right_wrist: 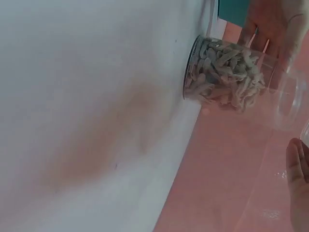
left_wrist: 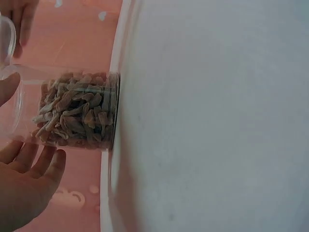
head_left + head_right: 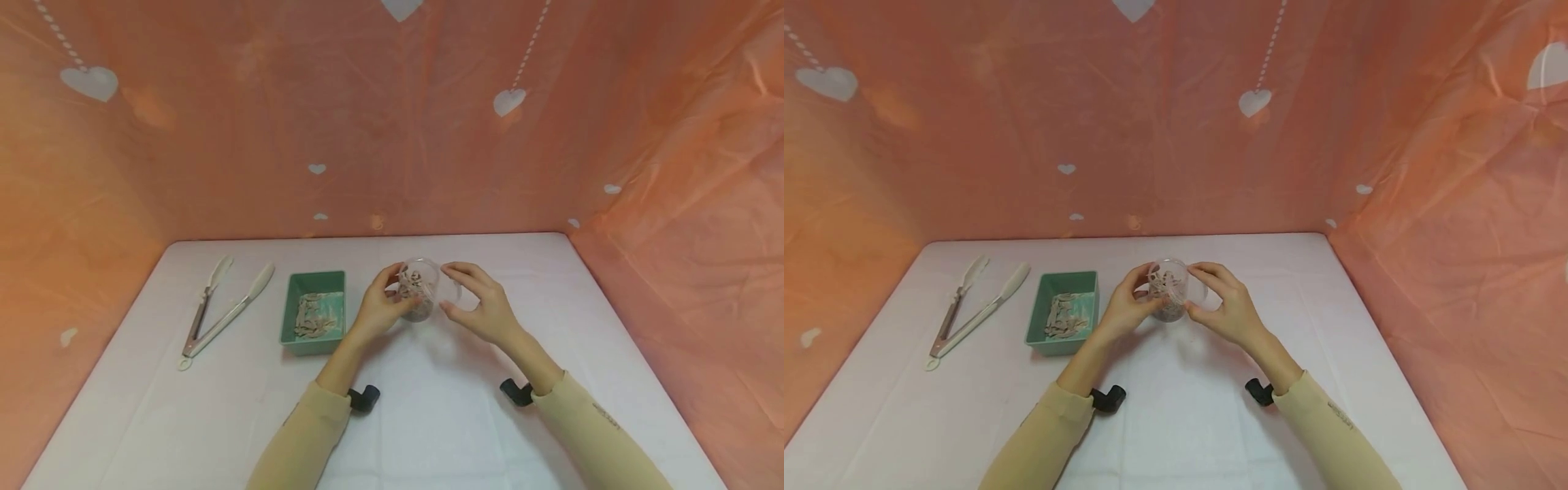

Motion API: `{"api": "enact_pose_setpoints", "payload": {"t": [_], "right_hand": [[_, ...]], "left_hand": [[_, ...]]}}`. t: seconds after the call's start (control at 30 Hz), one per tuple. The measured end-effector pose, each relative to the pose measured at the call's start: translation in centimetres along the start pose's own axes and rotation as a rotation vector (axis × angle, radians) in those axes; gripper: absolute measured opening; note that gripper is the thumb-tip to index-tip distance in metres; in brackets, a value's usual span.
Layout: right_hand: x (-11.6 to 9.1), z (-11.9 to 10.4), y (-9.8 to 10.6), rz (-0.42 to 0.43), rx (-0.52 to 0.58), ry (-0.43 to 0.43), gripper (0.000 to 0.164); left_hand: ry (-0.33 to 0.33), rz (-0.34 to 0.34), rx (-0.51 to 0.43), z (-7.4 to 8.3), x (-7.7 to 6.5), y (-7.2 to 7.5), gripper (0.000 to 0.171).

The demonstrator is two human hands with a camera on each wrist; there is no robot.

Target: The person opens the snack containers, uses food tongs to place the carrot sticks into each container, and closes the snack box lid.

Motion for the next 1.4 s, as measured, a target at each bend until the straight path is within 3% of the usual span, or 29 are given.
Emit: {"api": "enact_pose_setpoints", "payload": {"t": [0.37,0.63,0.8,1.1,1.23,1.4], "right_hand": [[1.8,1.1,-2.8,0.038,0.076,-0.081,0.052],[2.2,1.9,-3.8,-0.041,0.141,-0.202,0.048],[2.4,2.0,-4.3,-0.093,0.138,-0.231,0.048],[2.7,2.0,-4.3,-0.132,0.159,-0.23,0.053],[2.5,2.3,-4.0,-0.155,0.173,-0.288,0.054],[2.4,2.4,-3.1,-0.187,0.224,-0.37,0.051]], "left_hand": [[0.027,-0.024,0.049,0.0,0.1,-0.3,0.072],[0.052,-0.042,0.068,-0.3,0.0,-0.4,0.074],[0.054,-0.053,0.058,-0.4,0.0,-0.4,0.074],[0.052,-0.07,0.057,-0.3,0.1,-0.1,0.074],[0.063,-0.101,0.089,-0.1,0.2,-0.2,0.074],[0.027,-0.152,0.118,1.2,0.1,-0.1,0.076]]}}
Point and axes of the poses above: each hand's wrist, its own x-axis towards the middle knuckle, its own y-axis out of the back of the hand, z = x × y, the point moved 7 cm from there along x, towards the middle knuckle, and after that the axes turned 11 degrees about -x, right-handed, at the moved point
